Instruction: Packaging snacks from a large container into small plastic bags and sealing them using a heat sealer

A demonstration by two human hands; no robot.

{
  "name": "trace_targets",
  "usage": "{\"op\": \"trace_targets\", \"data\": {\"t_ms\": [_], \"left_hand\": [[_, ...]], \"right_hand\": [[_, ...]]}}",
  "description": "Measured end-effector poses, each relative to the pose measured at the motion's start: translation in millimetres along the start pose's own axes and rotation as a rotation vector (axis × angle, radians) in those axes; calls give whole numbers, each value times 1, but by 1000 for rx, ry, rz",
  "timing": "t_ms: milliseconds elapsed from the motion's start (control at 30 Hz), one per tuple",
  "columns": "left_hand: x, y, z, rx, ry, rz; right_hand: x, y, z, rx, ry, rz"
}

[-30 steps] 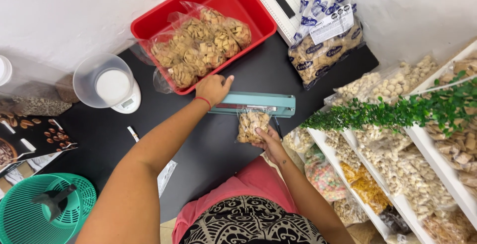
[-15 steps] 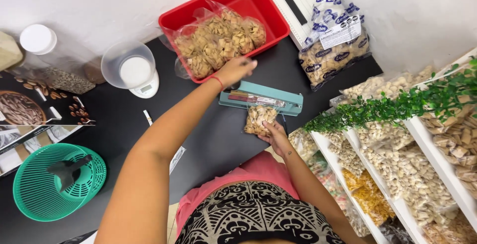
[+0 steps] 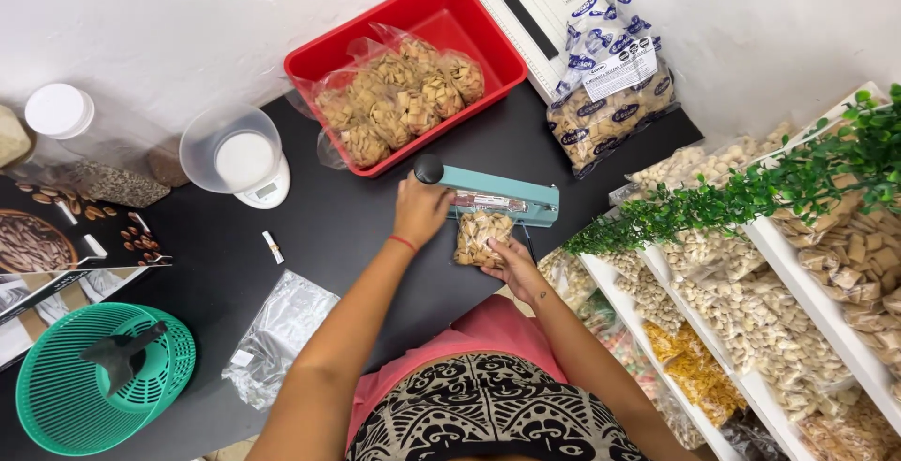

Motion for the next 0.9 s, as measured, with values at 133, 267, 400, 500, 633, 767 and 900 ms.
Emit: {"op": "trace_targets", "data": {"t_ms": [133, 267, 400, 500, 633, 767, 900], "left_hand": [[14, -13, 14, -5, -62, -18], [9, -15, 27, 57, -97, 1], [-2, -9, 44, 32, -72, -41], [17, -8, 22, -12, 66, -86], [10, 7, 41, -39, 161, -176], [33, 12, -3, 18, 489, -354], [0, 46, 10, 66, 965, -630]], "right_hand": [[-18, 23, 14, 12, 6, 3], [-23, 28, 19, 18, 3, -9], [-19, 22, 16, 27, 8, -21], [-21, 27, 18, 32, 12, -36], [-26, 32, 23, 12, 3, -44], [-35, 46, 28, -15, 32, -77], [-34, 57, 37, -82, 105, -127]]}}
Point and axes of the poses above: each hand's wrist, its own y-axis away from the middle knuckle, its own z-axis out of the palm, x = y × z, the point moved 5 cm from there along -y, towards the middle knuckle, and after that the axes turned 9 degrees about x, right-handed, at the moved point
